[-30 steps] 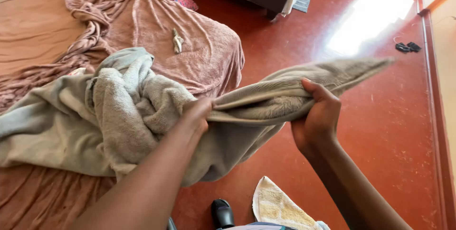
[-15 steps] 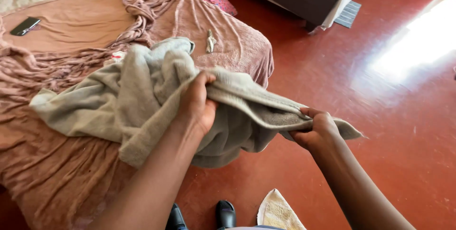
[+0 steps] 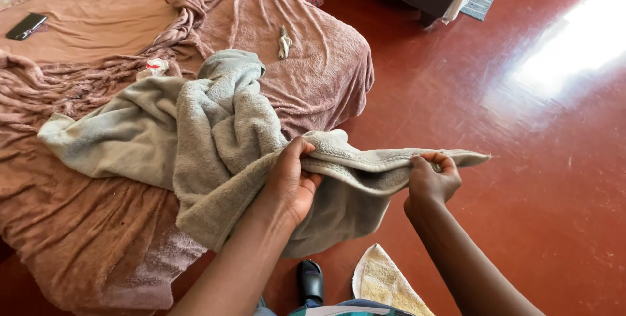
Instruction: Fold a light blue towel on a bed and place it into a closet.
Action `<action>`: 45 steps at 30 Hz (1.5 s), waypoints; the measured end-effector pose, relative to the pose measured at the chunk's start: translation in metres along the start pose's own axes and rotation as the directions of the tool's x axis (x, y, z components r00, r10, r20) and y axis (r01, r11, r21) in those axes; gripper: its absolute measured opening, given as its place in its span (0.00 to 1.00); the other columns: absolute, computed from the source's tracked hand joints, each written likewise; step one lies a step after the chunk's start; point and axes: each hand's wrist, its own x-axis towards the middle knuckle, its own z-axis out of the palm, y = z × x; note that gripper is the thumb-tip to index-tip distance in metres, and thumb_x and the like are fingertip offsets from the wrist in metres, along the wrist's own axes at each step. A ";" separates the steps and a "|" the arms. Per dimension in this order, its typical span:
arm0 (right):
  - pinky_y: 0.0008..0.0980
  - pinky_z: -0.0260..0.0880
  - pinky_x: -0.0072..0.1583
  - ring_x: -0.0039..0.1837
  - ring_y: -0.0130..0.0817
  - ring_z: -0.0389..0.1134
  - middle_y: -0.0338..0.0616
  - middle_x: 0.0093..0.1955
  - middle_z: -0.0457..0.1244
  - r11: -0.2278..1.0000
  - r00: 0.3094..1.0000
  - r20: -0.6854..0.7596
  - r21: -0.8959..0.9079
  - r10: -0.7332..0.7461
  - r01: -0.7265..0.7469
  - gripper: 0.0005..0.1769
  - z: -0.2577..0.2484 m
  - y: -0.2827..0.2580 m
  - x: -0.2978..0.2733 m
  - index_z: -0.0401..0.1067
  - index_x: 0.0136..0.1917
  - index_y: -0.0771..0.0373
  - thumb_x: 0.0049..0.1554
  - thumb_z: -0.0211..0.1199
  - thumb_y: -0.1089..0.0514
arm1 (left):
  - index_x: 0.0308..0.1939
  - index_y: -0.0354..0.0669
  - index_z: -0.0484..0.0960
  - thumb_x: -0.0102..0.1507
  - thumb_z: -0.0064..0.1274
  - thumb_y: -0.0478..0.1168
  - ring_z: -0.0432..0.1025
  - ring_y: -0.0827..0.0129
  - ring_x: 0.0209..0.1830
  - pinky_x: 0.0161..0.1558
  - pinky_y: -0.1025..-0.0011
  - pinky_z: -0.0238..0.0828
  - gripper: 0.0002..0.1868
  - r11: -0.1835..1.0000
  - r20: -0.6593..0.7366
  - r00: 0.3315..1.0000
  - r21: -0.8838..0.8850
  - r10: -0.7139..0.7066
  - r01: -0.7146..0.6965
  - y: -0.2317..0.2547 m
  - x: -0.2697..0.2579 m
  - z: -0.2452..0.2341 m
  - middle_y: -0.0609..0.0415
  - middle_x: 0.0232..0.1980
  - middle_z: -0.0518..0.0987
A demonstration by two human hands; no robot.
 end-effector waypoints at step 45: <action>0.35 0.62 0.47 0.41 0.35 0.58 0.53 0.42 0.61 0.769 0.597 0.612 0.029 -0.519 0.639 0.06 -0.113 -0.039 -0.136 0.72 0.46 0.75 0.63 0.53 0.73 | 0.41 0.31 0.80 0.61 0.51 0.37 0.80 0.65 0.35 0.37 0.66 0.82 0.11 0.970 -0.038 0.978 0.138 0.208 -0.201 -0.055 -0.190 -0.059 0.47 0.40 0.82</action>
